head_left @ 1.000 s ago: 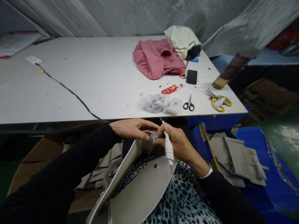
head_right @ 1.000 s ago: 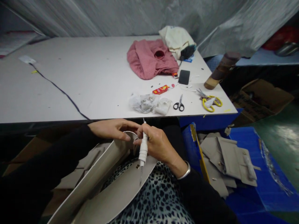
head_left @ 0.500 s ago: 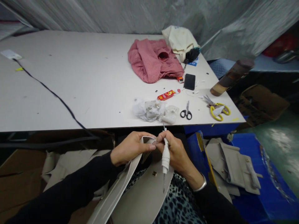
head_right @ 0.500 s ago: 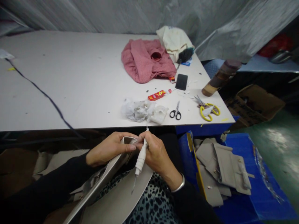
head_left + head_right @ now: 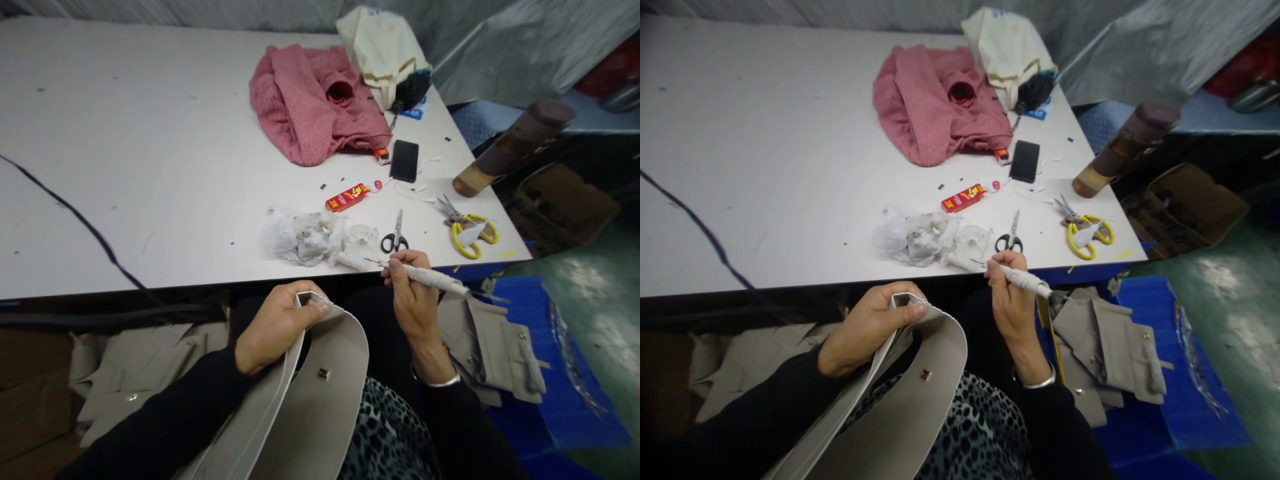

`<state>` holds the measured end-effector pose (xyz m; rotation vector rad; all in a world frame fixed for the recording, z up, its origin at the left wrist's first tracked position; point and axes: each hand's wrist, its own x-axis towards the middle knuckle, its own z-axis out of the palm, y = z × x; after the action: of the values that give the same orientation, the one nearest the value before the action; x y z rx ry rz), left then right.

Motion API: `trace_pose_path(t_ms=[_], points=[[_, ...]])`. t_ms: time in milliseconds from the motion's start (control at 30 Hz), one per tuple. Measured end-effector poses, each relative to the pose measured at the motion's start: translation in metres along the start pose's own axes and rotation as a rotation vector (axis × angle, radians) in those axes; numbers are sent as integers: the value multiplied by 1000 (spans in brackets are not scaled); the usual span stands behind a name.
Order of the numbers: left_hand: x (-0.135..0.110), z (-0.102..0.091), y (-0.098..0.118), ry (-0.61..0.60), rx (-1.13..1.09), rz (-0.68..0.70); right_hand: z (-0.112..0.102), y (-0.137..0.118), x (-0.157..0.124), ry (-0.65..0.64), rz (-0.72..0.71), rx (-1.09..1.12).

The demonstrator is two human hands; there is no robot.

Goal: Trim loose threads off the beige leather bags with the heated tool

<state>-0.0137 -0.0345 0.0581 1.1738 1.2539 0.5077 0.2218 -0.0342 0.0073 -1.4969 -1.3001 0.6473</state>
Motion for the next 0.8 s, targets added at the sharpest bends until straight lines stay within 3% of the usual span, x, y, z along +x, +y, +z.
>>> trace_pose_path(t_ms=[133,367,667,800], points=[[15,4,-3,18,-108,-61,7,9,9,32,-39,-24],[32,10,-16,103,-20,-36,7,12,14,-22,-117,-120],[35,11,-13,10,55,-53,7,4,23,-173,-248,-327],[35,11,-13,21,103,-15,8,8,24,-83,-265,-225]])
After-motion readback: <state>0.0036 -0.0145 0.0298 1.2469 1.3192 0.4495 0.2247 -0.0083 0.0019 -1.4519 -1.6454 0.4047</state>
